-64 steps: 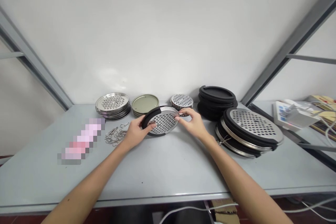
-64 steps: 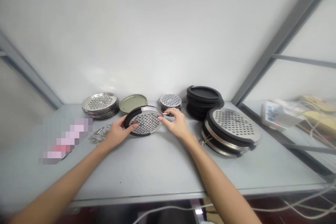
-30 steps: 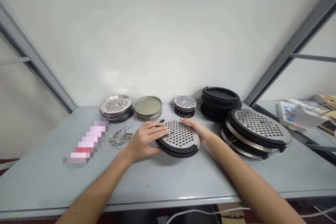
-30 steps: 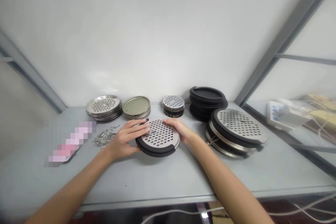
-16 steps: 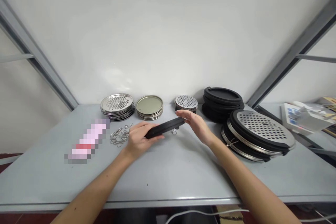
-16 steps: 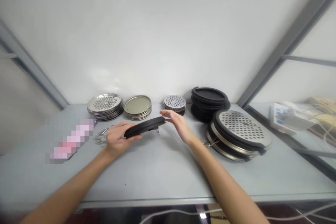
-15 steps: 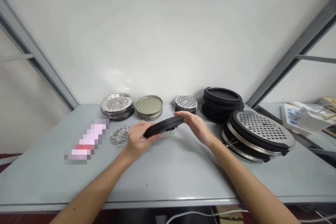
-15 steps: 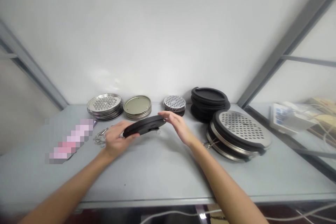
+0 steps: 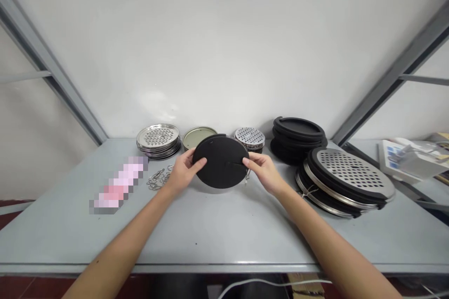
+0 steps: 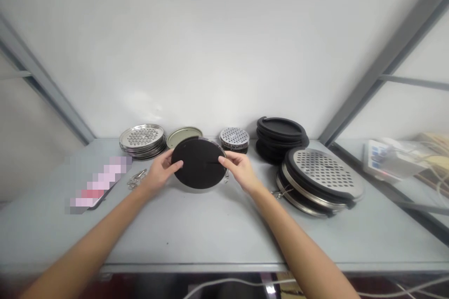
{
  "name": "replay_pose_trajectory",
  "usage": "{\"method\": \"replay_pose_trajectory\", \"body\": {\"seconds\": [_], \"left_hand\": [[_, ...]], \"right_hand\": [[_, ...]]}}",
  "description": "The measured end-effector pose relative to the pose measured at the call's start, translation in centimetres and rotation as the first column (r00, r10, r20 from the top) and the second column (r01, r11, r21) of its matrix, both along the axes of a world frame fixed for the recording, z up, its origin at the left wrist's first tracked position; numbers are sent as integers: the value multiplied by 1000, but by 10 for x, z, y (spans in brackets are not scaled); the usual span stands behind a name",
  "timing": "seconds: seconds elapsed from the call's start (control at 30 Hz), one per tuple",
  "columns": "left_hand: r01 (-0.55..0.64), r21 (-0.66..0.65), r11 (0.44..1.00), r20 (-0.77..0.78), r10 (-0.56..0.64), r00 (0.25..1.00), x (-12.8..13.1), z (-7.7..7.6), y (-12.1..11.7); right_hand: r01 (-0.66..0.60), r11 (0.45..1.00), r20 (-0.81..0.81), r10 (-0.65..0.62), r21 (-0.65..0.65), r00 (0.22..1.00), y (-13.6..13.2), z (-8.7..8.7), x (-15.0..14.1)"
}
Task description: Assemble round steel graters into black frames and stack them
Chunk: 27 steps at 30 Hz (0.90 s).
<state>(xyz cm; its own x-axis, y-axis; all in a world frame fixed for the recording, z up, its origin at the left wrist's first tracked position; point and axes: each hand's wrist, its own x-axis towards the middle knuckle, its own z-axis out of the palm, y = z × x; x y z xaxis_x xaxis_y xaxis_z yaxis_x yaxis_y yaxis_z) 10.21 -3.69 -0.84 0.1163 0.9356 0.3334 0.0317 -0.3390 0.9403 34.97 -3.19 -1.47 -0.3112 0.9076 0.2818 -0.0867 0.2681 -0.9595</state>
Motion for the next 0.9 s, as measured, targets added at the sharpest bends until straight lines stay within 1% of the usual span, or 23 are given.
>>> {"method": "replay_pose_trajectory", "body": {"seconds": [0.03, 0.07, 0.13, 0.2, 0.27, 0.33, 0.4, 0.47, 0.57, 0.63, 0.67, 0.73, 0.8, 0.83, 0.9], "left_hand": [[94, -29, 995, -13, -94, 995, -1, 1, 0], [164, -51, 985, -22, -165, 986, -1, 2, 0], [238, -56, 970, -41, -240, 970, -2, 3, -2], [251, -14, 968, -82, -251, 964, -2, 3, -4], [240, 21, 970, -135, -235, 962, -1, 3, -7], [207, 35, 978, -177, -198, 964, 2, 2, -9], [151, 36, 988, -176, -143, 974, 6, 0, -11], [98, 10, 995, -107, -97, 989, 10, -3, -10], [66, -86, 994, 114, -56, 992, 13, -7, -7], [99, -162, 982, 291, -48, 955, 13, -7, -4], [124, -186, 975, 369, -47, 928, 13, -6, -3], [179, -199, 964, 477, -65, 877, 11, -5, -2], [226, -177, 958, 526, -102, 845, 9, -4, -2], [250, -164, 954, 531, -128, 838, 7, -4, -2], [293, -151, 944, 507, -180, 843, 5, -5, -2]], "right_hand": [[29, 999, 4, -29, 19, 1000, 1, 1, 3], [50, 998, 15, -51, 48, 999, 1, 3, 5], [76, 989, 56, -84, 128, 995, 1, 7, 9], [102, 970, 94, -125, 219, 988, -1, 10, 10], [126, 946, 116, -167, 298, 979, -5, 11, 9], [130, 924, 136, -190, 359, 972, -8, 10, 6], [123, 913, 144, -192, 388, 971, -10, 8, 3], [128, 919, 138, -191, 373, 972, -8, 6, 4], [174, 939, 96, -210, 295, 973, -1, 5, 9], [187, 956, 68, -207, 227, 976, 4, 3, 11], [175, 966, 62, -190, 193, 980, 6, 1, 11], [91, 987, 85, -103, 136, 991, 7, -4, 8], [-24, 993, 138, 8, 115, 990, 4, -10, 1], [-63, 990, 166, 42, 124, 985, 2, -13, -3], [-81, 983, 207, 47, 164, 977, -3, -17, -10]]}}
